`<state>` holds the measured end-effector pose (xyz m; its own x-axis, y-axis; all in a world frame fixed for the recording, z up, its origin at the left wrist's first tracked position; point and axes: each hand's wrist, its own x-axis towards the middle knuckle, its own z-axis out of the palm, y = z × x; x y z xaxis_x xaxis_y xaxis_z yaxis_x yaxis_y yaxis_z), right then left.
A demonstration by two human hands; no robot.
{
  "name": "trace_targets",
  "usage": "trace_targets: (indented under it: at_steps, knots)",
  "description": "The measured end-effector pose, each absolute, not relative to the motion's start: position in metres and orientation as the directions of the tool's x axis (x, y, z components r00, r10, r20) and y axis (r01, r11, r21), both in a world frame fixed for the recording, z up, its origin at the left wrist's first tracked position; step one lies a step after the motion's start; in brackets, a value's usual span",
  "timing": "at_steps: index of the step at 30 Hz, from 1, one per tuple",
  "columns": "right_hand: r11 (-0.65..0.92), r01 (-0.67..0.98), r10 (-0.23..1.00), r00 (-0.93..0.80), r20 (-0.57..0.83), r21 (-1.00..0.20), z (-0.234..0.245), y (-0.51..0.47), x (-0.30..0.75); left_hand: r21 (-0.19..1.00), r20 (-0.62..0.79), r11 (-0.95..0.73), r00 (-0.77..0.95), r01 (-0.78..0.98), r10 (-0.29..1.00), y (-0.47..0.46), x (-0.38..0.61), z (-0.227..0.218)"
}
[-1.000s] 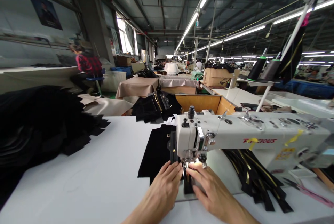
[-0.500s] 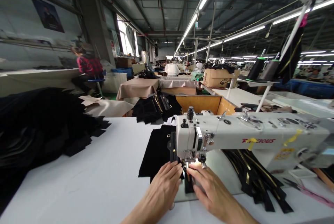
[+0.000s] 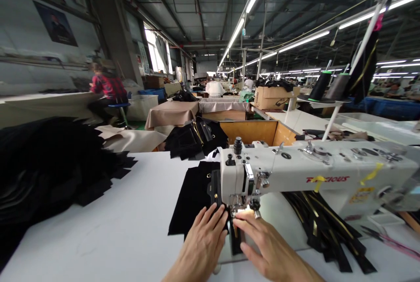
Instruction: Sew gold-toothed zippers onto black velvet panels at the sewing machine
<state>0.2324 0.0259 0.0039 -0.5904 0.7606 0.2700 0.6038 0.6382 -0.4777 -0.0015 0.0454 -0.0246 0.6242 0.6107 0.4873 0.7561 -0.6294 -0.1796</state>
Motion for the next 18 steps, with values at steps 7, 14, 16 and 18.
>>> trace_targets:
  at_steps: [7,14,16,18]
  knots:
    - [0.688,0.483,0.708,-0.609,0.357,-0.541,0.010,0.023,0.231,-0.227,0.494,-0.631,0.646,0.742,0.582,0.023,0.007,-0.005]
    - [0.673,0.506,0.727,-0.584,0.361,-0.539,0.010,0.022,0.231,-0.005,0.442,-0.646,0.581,0.764,0.684,0.027,0.002,0.012]
    - [0.662,0.536,0.742,-0.568,0.357,-0.524,0.006,0.022,0.231,-0.008,0.418,-0.674,0.615,0.739,0.669,0.043,-0.001,0.010]
    - [0.666,0.556,0.742,-0.559,0.370,-0.497,0.004,0.022,0.230,0.090,0.346,-0.717,0.653,0.692,0.674,0.057,-0.002,0.011]
